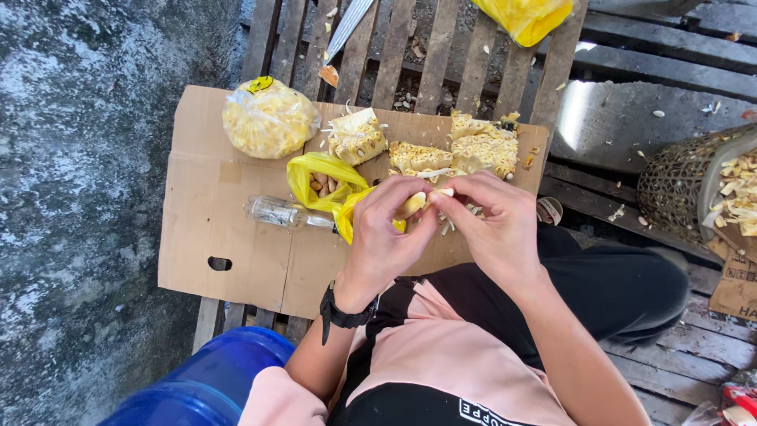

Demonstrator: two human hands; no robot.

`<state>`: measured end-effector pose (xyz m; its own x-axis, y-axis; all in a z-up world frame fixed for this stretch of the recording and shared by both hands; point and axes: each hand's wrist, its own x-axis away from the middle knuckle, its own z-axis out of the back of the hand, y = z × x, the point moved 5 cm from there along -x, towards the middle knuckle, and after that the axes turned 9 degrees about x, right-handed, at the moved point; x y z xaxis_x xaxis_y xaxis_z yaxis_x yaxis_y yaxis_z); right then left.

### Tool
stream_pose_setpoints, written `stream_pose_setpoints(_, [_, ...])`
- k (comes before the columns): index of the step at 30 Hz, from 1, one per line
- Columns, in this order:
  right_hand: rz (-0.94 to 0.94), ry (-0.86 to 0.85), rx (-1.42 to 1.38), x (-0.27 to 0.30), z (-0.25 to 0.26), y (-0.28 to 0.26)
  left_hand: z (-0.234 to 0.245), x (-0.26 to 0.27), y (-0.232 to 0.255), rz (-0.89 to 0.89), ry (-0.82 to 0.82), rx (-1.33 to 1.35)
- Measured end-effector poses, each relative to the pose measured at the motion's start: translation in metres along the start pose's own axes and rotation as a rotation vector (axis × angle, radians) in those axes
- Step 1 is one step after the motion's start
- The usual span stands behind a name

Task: The person pulls yellow bulbs from a cut jackfruit by hand, separating them from the white fibrous core and placing them into a yellow plastic bag on a cardboard surface.

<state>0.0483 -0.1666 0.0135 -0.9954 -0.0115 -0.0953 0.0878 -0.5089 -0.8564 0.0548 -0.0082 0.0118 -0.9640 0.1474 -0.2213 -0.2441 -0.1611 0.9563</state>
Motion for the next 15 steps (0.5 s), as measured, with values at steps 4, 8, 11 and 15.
stream_pose_setpoints(4, [-0.152,-0.069,-0.263,-0.011,-0.017,0.013,0.004,-0.005,-0.01,0.062,0.051,-0.019])
stream_pose_setpoints(8, [-0.131,-0.092,-0.31,-0.016,-0.018,0.022,0.004,-0.013,-0.028,0.12,0.044,0.178])
stream_pose_setpoints(11, [-0.19,-0.075,-0.329,-0.012,-0.018,0.033,-0.005,-0.012,-0.032,0.149,0.039,0.209])
stream_pose_setpoints(15, [-0.221,-0.059,-0.328,-0.02,-0.02,0.036,-0.005,-0.016,-0.022,0.097,0.043,0.144])
